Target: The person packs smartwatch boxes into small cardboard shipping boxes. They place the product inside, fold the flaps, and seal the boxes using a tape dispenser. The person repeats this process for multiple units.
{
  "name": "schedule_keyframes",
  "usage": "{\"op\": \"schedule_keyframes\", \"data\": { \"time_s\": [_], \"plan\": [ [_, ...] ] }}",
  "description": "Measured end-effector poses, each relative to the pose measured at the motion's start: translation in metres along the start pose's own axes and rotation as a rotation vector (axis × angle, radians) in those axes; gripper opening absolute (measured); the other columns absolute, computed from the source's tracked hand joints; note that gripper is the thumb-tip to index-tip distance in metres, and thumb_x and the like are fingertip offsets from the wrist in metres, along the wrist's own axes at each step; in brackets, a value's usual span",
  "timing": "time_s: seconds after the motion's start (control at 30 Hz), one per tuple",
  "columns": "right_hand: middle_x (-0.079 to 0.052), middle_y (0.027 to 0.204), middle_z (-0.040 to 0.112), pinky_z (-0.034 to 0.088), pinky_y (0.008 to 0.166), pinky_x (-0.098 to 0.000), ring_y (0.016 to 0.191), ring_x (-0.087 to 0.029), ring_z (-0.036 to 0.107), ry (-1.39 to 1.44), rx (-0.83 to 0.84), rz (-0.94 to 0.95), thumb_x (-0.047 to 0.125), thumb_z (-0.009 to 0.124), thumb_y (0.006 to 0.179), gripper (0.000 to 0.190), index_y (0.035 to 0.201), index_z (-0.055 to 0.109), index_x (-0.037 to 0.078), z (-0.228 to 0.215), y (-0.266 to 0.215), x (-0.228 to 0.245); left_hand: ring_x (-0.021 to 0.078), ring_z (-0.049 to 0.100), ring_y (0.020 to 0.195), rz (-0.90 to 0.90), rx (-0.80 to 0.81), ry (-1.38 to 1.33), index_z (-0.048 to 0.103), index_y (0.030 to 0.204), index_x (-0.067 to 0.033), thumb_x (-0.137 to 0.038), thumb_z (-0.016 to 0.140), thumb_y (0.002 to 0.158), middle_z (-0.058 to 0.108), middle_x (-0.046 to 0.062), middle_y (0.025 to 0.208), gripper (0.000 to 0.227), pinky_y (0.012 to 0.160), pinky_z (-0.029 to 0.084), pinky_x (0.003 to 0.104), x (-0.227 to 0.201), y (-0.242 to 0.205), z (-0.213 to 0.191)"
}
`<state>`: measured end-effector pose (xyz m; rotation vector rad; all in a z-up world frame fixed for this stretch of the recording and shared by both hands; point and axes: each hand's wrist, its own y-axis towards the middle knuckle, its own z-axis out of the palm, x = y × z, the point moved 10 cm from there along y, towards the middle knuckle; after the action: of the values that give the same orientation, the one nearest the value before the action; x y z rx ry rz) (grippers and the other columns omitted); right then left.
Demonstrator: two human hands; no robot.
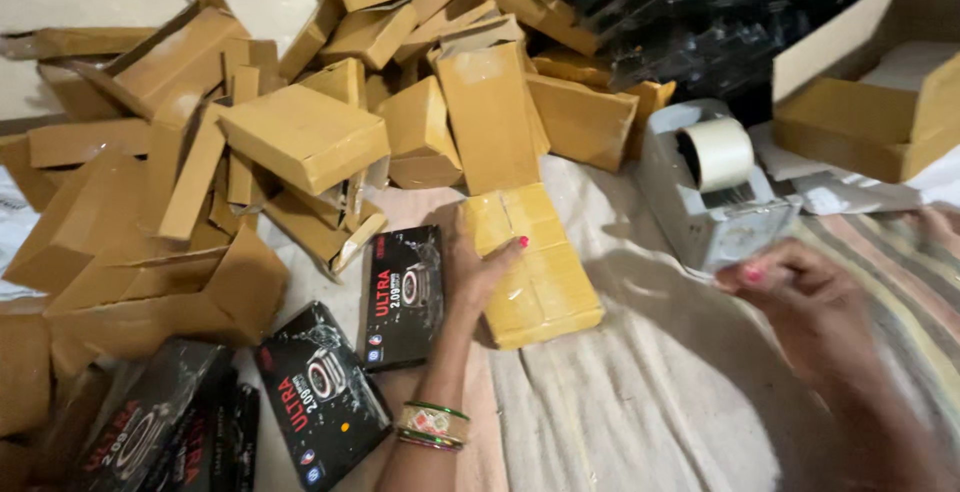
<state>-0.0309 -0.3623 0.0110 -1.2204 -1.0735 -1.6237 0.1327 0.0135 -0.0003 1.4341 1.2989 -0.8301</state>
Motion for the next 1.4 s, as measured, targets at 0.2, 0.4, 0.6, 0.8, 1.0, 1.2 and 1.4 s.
{"op": "schedule_keyframes", "data": {
  "time_s": [0.2, 0.4, 0.6, 0.8, 1.0, 1.2, 1.4],
  "plan": [
    [-0.006, 0.099, 0.075, 0.051, 0.105, -0.0470, 0.124, -0.024, 0.068, 0.696, 0.115, 0.237, 0.008, 0.067, 0.093, 0.015, 0.080, 0.063, 0.013, 0.120, 0.025, -0.044, 0.0230, 0.064, 0.121, 0.128, 0.403, 0.096, 0.034, 0.157, -0.0062, -0.025, 0.092, 0.065, 0.066, 0.016, 0.135, 0.110, 0.104, 0.051, 0.033, -0.033, 0.005, 0.019],
    [-0.010, 0.109, 0.078, 0.046, 0.100, -0.0416, 0.105, -0.017, 0.063, 0.691, 0.021, 0.308, 0.008, 0.060, 0.100, 0.010, 0.095, 0.068, 0.007, 0.137, 0.001, -0.052, 0.0309, 0.052, 0.138, 0.360, 0.562, 0.388, 0.026, 0.159, -0.0067, -0.028, 0.092, 0.067, 0.048, 0.022, 0.154, 0.116, 0.114, 0.042, 0.038, -0.091, -0.027, 0.039],
    [-0.012, 0.103, 0.075, 0.060, 0.092, -0.0418, 0.096, -0.019, 0.073, 0.233, -0.055, 0.091, 0.003, 0.064, 0.095, 0.005, 0.099, 0.068, 0.002, 0.072, -0.018, -0.013, 0.0412, 0.046, 0.141, 0.553, 0.555, 0.732, 0.016, 0.162, -0.0070, -0.036, 0.091, 0.067, 0.034, 0.027, 0.160, 0.125, 0.115, 0.036, 0.050, -0.144, -0.062, 0.072],
    [-0.008, 0.098, 0.069, 0.053, 0.084, -0.0319, 0.093, -0.014, 0.064, -0.219, 0.219, -0.103, 0.004, 0.065, 0.099, 0.008, 0.105, 0.065, -0.002, 0.060, 0.020, 0.008, 0.0421, 0.047, 0.134, 0.329, 0.606, 0.870, 0.012, 0.159, -0.0122, -0.043, 0.094, 0.053, 0.029, 0.022, 0.161, 0.137, 0.116, 0.035, 0.048, -0.136, -0.069, 0.072],
    [-0.006, 0.096, 0.072, 0.058, 0.088, -0.0307, 0.091, -0.015, 0.071, -0.184, 0.386, -0.040, 0.006, 0.063, 0.094, 0.012, 0.104, 0.066, -0.001, 0.088, 0.044, -0.010, 0.0454, 0.045, 0.139, 0.525, 0.546, 0.845, 0.017, 0.160, -0.0170, -0.045, 0.097, 0.053, 0.027, 0.026, 0.161, 0.136, 0.115, 0.032, 0.059, -0.133, -0.070, 0.085],
    [-0.006, 0.087, 0.069, 0.055, 0.074, -0.0286, 0.079, -0.012, 0.064, -0.062, 0.463, 0.120, 0.011, 0.065, 0.098, 0.011, 0.099, 0.063, 0.000, 0.133, 0.061, -0.047, 0.0414, 0.043, 0.143, 0.379, 0.637, 0.801, 0.027, 0.160, -0.0350, -0.047, 0.098, 0.058, 0.025, 0.022, 0.168, 0.126, 0.116, 0.036, 0.048, -0.096, -0.050, 0.073],
    [-0.004, 0.081, 0.070, 0.053, 0.066, -0.0274, 0.071, -0.011, 0.062, -0.047, 0.572, 0.186, 0.014, 0.065, 0.099, 0.014, 0.095, 0.065, 0.001, 0.154, 0.072, -0.048, 0.0383, 0.037, 0.146, 0.206, 0.618, 0.656, 0.000, 0.163, -0.0176, -0.041, 0.098, 0.052, 0.033, 0.024, 0.160, 0.150, 0.118, 0.034, 0.039, -0.071, -0.029, 0.064]
  ]
}}
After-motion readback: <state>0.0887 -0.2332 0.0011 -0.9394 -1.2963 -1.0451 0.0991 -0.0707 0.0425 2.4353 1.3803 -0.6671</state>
